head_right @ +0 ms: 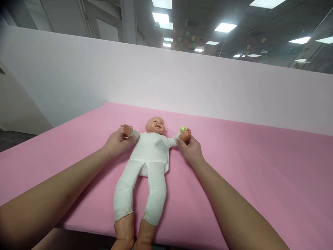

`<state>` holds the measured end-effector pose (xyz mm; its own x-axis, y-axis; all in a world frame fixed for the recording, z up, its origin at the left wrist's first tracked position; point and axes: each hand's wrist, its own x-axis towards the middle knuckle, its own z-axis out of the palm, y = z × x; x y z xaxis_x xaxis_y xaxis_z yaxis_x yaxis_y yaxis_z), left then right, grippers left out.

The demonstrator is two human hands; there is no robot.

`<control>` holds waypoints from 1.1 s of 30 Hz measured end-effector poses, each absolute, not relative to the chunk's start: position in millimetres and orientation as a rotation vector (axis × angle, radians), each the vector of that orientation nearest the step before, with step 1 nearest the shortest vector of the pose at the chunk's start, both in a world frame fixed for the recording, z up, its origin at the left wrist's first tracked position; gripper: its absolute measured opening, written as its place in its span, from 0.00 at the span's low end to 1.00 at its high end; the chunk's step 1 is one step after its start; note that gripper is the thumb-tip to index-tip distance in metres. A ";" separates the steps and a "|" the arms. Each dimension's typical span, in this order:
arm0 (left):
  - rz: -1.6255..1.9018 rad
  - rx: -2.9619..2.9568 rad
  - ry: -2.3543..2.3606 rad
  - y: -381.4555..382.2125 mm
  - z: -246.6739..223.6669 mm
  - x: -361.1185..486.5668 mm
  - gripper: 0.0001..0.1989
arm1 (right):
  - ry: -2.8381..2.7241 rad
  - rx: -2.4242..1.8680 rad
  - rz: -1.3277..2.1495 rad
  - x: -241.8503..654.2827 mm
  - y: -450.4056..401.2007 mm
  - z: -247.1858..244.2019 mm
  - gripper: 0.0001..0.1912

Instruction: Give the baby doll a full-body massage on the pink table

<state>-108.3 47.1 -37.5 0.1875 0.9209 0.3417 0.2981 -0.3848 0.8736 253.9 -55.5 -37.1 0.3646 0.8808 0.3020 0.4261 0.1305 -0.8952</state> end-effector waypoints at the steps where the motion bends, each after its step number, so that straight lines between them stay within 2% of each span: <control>1: 1.186 1.964 1.102 41.1 -33.0 -105.9 0.22 | -1.294 -1.454 0.450 247.3 -58.7 -35.5 0.20; 4: 1.061 2.468 1.029 25.6 -22.9 -98.5 0.22 | -1.567 -1.340 0.281 225.4 -67.8 -33.8 0.22; 9: 0.707 2.946 1.058 13.6 -18.8 -91.8 0.29 | -2.085 -1.309 -0.112 201.0 -77.2 -35.4 0.26; 13: 0.566 3.106 1.075 9.3 -17.7 -91.2 0.28 | -2.210 -1.305 -0.276 197.7 -78.5 -34.9 0.26; 17: 0.551 3.090 1.140 6.9 -15.4 -88.8 0.27 | -2.202 -1.305 -0.264 199.3 -74.5 -35.4 0.24; 21: 0.764 2.791 1.109 12.0 -15.6 -89.2 0.23 | -1.995 -1.328 -0.026 201.9 -70.0 -35.2 0.23; 25: 0.973 2.174 1.207 31.6 -26.0 -101.3 0.17 | -1.624 -1.346 0.344 215.0 -66.3 -34.7 0.22; 33: 1.083 1.134 1.119 74.9 -53.4 -115.0 0.20 | -0.914 -1.459 0.653 269.1 -38.5 -48.1 0.22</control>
<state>-115.0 74.9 -53.4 0.1189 0.9880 -0.0981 -0.0657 0.1064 0.9922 269.1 -38.5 -48.1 0.5279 0.8405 0.1223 0.1566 0.0453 -0.9866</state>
